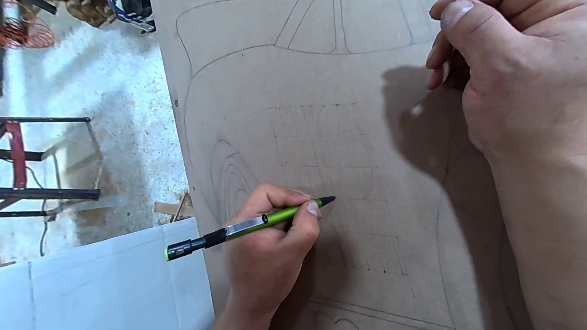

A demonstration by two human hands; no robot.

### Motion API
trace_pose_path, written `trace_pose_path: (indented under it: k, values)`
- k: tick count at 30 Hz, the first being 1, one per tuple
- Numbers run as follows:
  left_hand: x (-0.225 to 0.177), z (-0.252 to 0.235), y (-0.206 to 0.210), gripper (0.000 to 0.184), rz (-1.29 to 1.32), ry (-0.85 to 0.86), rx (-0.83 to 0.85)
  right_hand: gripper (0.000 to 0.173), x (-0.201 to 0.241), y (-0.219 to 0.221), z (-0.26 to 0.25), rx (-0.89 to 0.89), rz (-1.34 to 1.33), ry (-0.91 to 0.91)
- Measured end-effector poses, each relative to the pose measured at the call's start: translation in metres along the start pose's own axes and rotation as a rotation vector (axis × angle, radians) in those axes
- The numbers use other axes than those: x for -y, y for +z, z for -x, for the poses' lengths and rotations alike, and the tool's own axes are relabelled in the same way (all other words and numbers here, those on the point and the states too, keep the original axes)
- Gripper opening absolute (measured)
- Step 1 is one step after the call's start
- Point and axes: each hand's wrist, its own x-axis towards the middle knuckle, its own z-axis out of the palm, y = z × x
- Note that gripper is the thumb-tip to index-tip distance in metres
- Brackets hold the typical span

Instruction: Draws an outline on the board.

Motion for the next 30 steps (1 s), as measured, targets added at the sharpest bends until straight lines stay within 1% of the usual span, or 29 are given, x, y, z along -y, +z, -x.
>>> trace_pose_path:
  k: [8,14,19,23,25,27,30]
  values:
    - [-0.001,-0.019,0.003,0.002,0.040,0.025,-0.034,0.018,0.001,0.001,0.000,-0.004,0.017,0.005]
    - [-0.004,-0.029,0.007,0.004,0.018,0.000,-0.052,0.019,0.001,0.002,0.000,-0.010,0.014,0.002]
    - [-0.004,-0.018,0.004,0.003,-0.003,0.016,-0.025,0.020,0.002,0.001,0.000,-0.009,0.027,0.016]
    - [-0.006,0.006,0.004,0.005,-0.072,-0.034,-0.050,0.020,0.001,0.001,0.000,-0.011,0.020,0.007]
    - [-0.003,0.016,0.003,0.007,-0.011,-0.028,-0.029,0.021,0.001,0.002,0.000,-0.015,0.015,0.007]
    - [-0.002,0.018,0.004,0.007,0.024,-0.026,-0.025,0.022,0.000,0.001,-0.001,-0.015,0.022,0.008]
    - [-0.007,0.011,0.007,0.004,-0.040,-0.036,-0.061,0.024,-0.002,0.001,-0.001,-0.017,0.046,0.024]
